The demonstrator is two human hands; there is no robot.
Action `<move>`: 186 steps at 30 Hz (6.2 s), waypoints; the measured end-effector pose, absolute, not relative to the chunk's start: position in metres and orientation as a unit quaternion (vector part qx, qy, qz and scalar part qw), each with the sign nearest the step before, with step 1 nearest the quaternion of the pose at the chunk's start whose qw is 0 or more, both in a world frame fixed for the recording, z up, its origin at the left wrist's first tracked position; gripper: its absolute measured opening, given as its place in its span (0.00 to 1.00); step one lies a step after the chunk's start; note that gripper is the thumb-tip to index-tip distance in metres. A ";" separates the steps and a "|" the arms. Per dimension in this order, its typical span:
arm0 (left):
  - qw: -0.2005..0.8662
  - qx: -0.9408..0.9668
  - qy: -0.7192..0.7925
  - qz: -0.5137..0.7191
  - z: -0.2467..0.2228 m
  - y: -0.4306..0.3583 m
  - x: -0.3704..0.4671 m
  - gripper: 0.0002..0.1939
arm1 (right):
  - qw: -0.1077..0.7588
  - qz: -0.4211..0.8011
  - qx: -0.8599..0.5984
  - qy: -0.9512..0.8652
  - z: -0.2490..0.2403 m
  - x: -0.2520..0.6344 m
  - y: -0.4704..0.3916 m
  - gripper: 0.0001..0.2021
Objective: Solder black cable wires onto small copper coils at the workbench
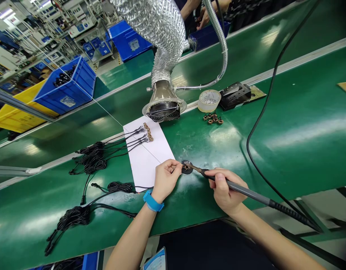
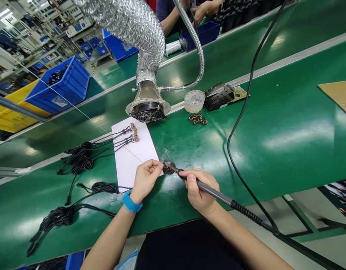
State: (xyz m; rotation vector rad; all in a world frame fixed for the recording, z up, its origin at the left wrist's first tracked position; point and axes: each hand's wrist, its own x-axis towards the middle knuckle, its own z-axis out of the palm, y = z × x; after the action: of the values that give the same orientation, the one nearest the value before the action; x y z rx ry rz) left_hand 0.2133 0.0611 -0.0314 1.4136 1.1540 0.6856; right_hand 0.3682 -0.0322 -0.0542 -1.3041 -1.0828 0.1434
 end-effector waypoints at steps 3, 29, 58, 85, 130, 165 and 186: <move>0.563 0.599 0.488 0.293 -0.032 0.061 0.213 0.10 | 0.664 0.074 -0.580 -0.465 -0.058 0.368 -0.033 0.12; 0.612 0.596 0.451 0.259 -0.028 0.063 0.205 0.14 | 0.547 0.152 -0.548 -0.614 -0.049 0.353 0.002 0.23; 0.652 0.551 0.460 0.245 -0.027 0.060 0.206 0.20 | 0.514 0.050 -0.553 -0.654 -0.062 0.351 -0.008 0.22; 0.613 0.563 0.502 0.236 -0.027 0.060 0.210 0.17 | 0.611 -0.007 -0.563 -0.556 -0.046 0.365 -0.039 0.08; 0.676 0.549 0.436 0.226 -0.024 0.060 0.202 0.18 | 0.520 0.099 -0.529 -0.663 -0.062 0.350 -0.003 0.24; 0.617 0.554 0.497 0.256 -0.034 0.050 0.207 0.12 | 0.572 -0.012 -0.596 -0.564 -0.053 0.364 -0.069 0.08; 0.612 0.556 0.508 0.242 -0.029 0.049 0.207 0.15 | 0.551 -0.015 -0.578 -0.602 -0.039 0.361 -0.061 0.08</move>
State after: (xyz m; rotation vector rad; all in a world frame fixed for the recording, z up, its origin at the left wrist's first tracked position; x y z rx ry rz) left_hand 0.2072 0.0486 -0.0288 1.2826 1.1714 0.5591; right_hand 0.3612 -0.0610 -0.0391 -1.3664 -1.4244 -0.0358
